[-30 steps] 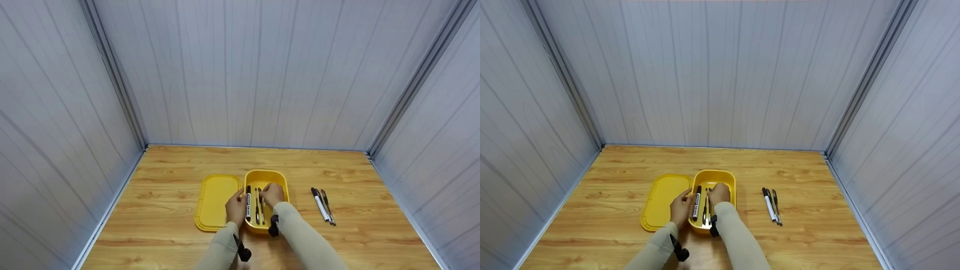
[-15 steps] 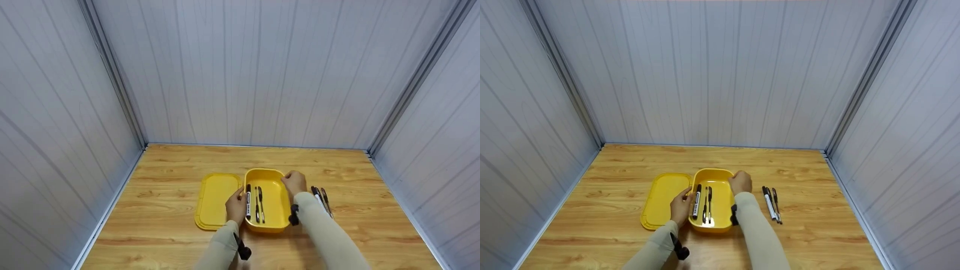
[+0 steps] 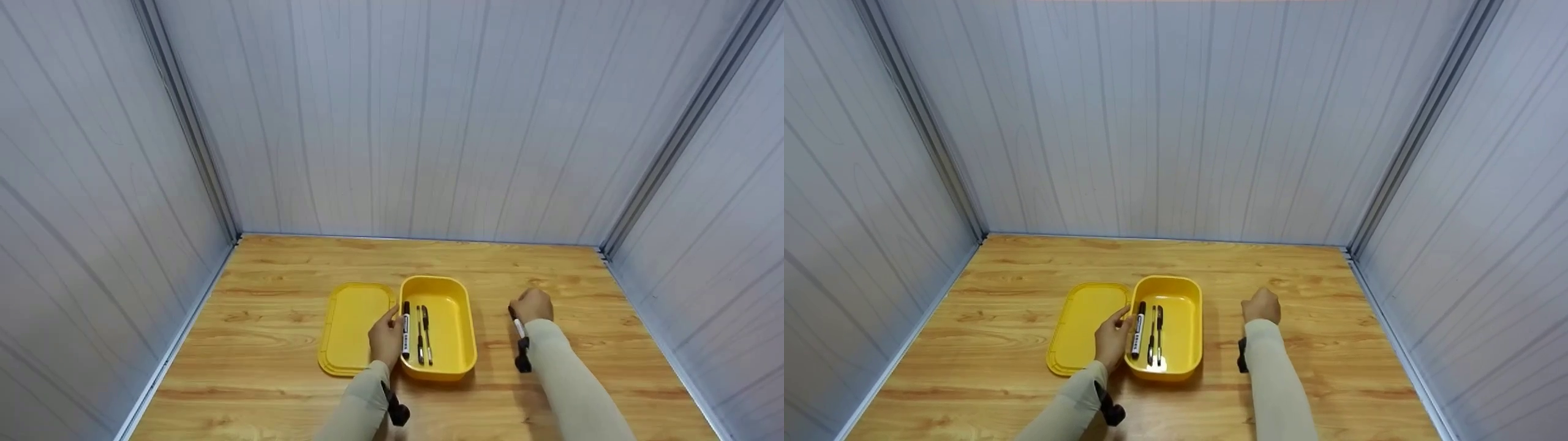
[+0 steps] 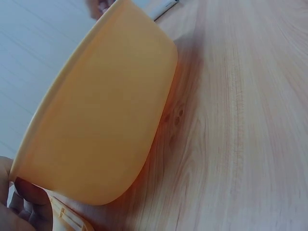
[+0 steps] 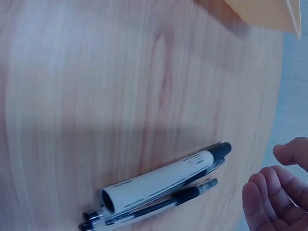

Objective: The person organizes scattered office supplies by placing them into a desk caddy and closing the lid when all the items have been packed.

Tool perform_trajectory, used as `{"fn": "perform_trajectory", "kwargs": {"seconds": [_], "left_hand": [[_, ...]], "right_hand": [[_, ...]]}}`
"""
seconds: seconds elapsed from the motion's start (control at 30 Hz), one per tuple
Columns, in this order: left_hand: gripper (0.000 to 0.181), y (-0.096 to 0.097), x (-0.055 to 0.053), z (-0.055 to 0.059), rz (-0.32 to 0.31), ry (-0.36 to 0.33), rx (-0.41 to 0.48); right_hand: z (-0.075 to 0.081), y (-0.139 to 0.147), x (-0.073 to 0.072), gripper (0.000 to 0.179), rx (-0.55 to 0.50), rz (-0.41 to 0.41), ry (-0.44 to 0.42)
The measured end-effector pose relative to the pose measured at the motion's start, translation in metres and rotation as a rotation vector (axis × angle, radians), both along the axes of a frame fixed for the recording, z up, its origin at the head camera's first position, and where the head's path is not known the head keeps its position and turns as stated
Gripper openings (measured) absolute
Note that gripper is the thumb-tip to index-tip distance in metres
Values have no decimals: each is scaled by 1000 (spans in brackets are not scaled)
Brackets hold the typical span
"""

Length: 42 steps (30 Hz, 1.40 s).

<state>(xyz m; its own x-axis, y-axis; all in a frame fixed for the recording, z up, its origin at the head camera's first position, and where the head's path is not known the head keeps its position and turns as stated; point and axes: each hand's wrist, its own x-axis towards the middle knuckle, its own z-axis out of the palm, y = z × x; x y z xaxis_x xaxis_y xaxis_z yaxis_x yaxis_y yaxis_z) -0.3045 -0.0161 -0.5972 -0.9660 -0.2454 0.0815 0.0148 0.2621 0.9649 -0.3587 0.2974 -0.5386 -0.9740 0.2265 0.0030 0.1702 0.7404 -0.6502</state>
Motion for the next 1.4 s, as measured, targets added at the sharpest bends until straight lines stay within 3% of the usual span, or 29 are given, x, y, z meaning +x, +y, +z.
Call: {"fn": "perform_trajectory", "kwargs": {"seconds": [0.6, 1.0, 1.4], "left_hand": [[35, 2, 6, -3, 15, 15, -13], [34, 2, 0, 0, 30, 26, -15], [36, 0, -1, -2, 15, 6, 3]], "right_hand": [[-52, 11, 19, 11, 25, -33, -50], [-54, 10, 13, 12, 48, -40, -19], [-47, 7, 14, 12, -14, -59, -29]]}}
